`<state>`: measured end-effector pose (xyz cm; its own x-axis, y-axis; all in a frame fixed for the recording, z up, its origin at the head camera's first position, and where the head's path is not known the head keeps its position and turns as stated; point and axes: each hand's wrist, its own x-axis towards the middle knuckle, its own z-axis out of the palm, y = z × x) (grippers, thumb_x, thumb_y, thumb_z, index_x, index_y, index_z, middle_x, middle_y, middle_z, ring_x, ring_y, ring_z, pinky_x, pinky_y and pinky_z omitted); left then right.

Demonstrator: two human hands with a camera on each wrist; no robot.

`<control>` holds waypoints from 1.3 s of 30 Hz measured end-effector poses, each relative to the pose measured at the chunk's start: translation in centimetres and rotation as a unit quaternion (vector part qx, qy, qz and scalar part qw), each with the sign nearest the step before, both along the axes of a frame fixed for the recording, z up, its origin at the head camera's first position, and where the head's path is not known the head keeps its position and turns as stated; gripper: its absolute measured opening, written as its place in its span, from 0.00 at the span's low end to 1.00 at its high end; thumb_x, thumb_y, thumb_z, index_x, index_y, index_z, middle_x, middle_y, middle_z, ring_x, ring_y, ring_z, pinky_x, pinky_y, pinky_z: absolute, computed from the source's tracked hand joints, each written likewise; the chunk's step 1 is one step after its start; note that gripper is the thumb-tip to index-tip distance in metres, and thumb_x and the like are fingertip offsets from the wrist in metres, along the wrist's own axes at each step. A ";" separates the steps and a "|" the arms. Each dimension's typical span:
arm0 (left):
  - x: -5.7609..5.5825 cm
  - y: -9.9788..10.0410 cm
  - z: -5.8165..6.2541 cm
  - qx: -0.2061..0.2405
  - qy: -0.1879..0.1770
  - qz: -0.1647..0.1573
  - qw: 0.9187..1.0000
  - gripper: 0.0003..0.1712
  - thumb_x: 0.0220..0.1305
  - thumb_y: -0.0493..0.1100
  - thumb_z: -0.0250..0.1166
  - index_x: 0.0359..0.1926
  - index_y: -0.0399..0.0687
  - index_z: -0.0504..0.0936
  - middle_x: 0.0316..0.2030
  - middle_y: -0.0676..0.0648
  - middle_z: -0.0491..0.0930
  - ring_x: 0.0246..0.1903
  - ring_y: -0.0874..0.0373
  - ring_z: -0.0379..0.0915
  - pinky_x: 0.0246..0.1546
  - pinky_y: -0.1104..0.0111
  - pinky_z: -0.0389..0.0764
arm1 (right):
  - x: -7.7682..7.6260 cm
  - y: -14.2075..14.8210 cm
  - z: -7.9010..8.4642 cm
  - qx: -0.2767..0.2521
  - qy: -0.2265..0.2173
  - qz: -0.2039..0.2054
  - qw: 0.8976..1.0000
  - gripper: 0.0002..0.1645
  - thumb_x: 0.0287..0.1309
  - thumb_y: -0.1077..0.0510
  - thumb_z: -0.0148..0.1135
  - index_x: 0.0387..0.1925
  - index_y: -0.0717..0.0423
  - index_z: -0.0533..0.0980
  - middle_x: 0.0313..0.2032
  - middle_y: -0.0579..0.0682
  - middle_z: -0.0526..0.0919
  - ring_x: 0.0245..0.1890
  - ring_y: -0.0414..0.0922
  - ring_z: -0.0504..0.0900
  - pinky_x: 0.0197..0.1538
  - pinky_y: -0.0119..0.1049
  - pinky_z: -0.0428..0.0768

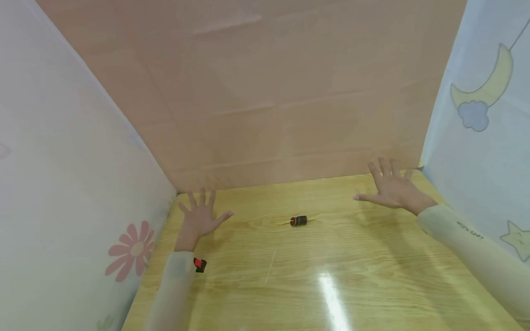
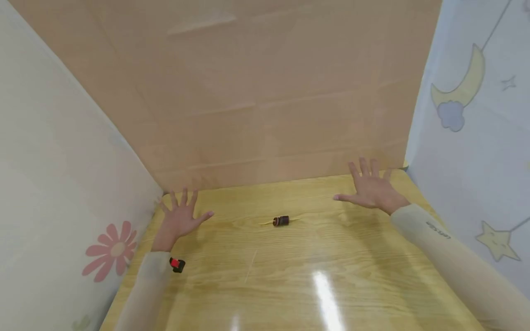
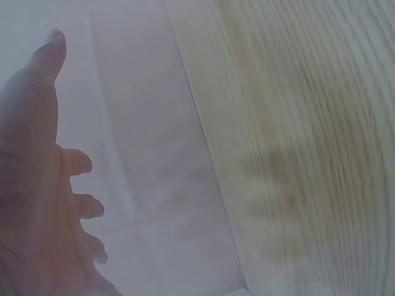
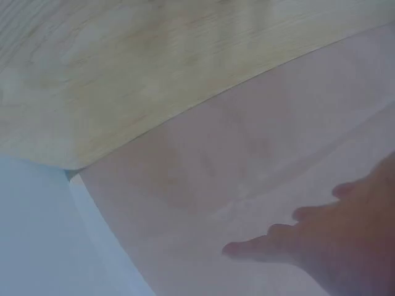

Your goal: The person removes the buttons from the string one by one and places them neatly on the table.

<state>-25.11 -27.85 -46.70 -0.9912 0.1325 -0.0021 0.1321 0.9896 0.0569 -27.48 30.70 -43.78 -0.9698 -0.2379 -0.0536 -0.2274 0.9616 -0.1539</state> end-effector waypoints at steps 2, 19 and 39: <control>0.0 0.0 -0.1 0.004 0.002 -0.001 1.000 0.66 0.64 0.88 0.43 0.86 0.53 0.39 0.84 0.31 0.34 0.78 0.16 0.26 0.65 0.14 0.37 | -0.1 -0.1 -0.1 -0.016 0.019 0.008 1.000 0.77 0.58 0.16 0.58 0.84 0.60 0.37 0.81 0.75 0.36 0.79 0.81 0.38 0.63 0.92 0.43; 0.5 1.3 -1.3 0.120 0.008 -0.030 0.992 0.57 0.73 0.76 0.53 0.81 0.34 0.55 0.77 0.26 0.59 0.75 0.22 0.55 0.68 0.29 0.67 | 0.5 -2.3 -0.8 -0.147 0.098 0.073 0.982 0.35 0.66 0.47 0.72 0.64 0.65 0.74 0.65 0.65 0.67 0.56 0.65 0.81 0.49 0.59 0.85; 0.0 6.6 -2.3 0.334 -0.045 -0.024 0.941 0.27 0.79 0.55 0.61 0.64 0.38 0.76 0.57 0.39 0.82 0.44 0.52 0.83 0.41 0.61 0.85 | -0.1 -8.6 -4.5 -0.267 -0.052 0.112 0.956 0.22 0.69 0.50 0.70 0.54 0.63 0.82 0.45 0.56 0.89 0.42 0.47 0.87 0.47 0.43 0.87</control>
<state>-25.09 -21.26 -49.03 -0.9838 0.1790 0.0131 0.1404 0.7219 0.6776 -27.59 22.09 -48.32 -0.8873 -0.4594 0.0404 -0.3754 0.6686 -0.6419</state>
